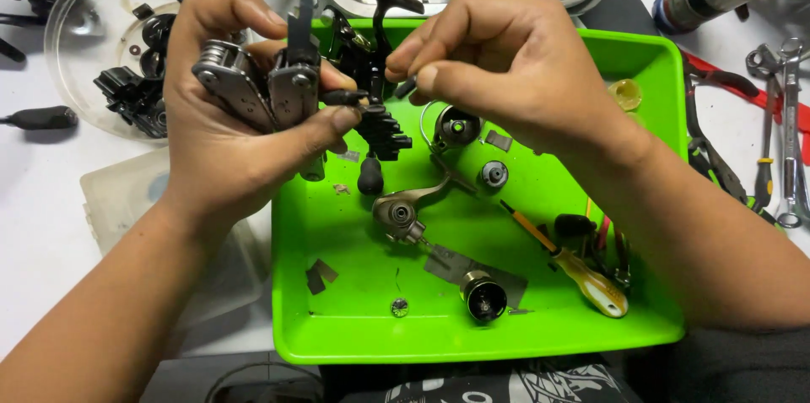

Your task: Disassembling, cleaning, and reassembling various fishing reels on a workbench using hand tools.

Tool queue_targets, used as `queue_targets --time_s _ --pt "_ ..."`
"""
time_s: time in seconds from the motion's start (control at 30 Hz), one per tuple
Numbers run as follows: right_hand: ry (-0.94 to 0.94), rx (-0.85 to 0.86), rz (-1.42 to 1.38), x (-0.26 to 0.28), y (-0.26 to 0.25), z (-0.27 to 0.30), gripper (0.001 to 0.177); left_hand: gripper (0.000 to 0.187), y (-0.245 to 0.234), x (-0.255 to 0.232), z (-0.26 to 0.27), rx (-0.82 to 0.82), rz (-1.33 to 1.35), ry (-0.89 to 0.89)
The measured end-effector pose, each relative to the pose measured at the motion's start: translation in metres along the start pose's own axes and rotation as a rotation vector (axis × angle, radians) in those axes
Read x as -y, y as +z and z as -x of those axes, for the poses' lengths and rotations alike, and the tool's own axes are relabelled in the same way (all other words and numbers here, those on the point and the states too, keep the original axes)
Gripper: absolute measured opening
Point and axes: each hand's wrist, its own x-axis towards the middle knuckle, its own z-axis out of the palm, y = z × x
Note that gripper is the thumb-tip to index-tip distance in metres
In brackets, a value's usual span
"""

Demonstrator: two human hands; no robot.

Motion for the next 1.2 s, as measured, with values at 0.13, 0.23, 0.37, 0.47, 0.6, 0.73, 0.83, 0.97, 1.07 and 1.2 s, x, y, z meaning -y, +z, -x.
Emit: queue_targets --time_s 0.13,0.23,0.37,0.47,0.6,0.73,0.83,0.97,1.07,1.2 --pt "-0.217 0.223 0.231 0.015 0.001 -0.001 0.009 0.057 -0.004 0.006 -0.005 -0.119 -0.056 0.005" --pt "-0.318 0.257 0.414 0.012 0.011 -0.002 0.007 0.057 -0.005 0.006 -0.007 -0.14 0.045 -0.092" --pt "-0.377 0.21 0.515 0.015 0.022 0.0 0.004 0.056 -0.008 0.013 -0.009 -0.089 0.104 -0.104" --pt "-0.317 0.229 0.508 0.015 0.029 0.003 0.006 0.057 -0.015 0.018 -0.011 -0.101 0.185 -0.06" --pt "-0.083 0.242 0.557 0.003 0.047 0.007 0.01 0.055 -0.024 0.018 -0.016 -0.233 0.205 -0.046" --pt "-0.065 0.244 0.473 0.021 0.045 0.009 0.007 0.055 -0.024 0.006 -0.018 -0.273 0.214 -0.064" --pt "-0.084 0.224 0.449 0.053 0.022 0.022 0.006 0.045 -0.019 -0.005 -0.02 -0.286 0.234 -0.058" --pt "-0.062 0.025 0.609 0.084 -0.02 0.067 0.01 0.043 -0.008 -0.022 -0.025 -0.213 0.185 -0.139" --pt "0.014 -0.238 0.548 0.085 -0.056 0.122 0.014 0.049 0.015 -0.035 -0.035 -0.101 0.206 -0.195" --pt "-0.058 -0.493 0.4 -0.024 -0.184 0.271 0.027 0.07 0.077 -0.043 -0.057 0.166 0.15 -0.27"
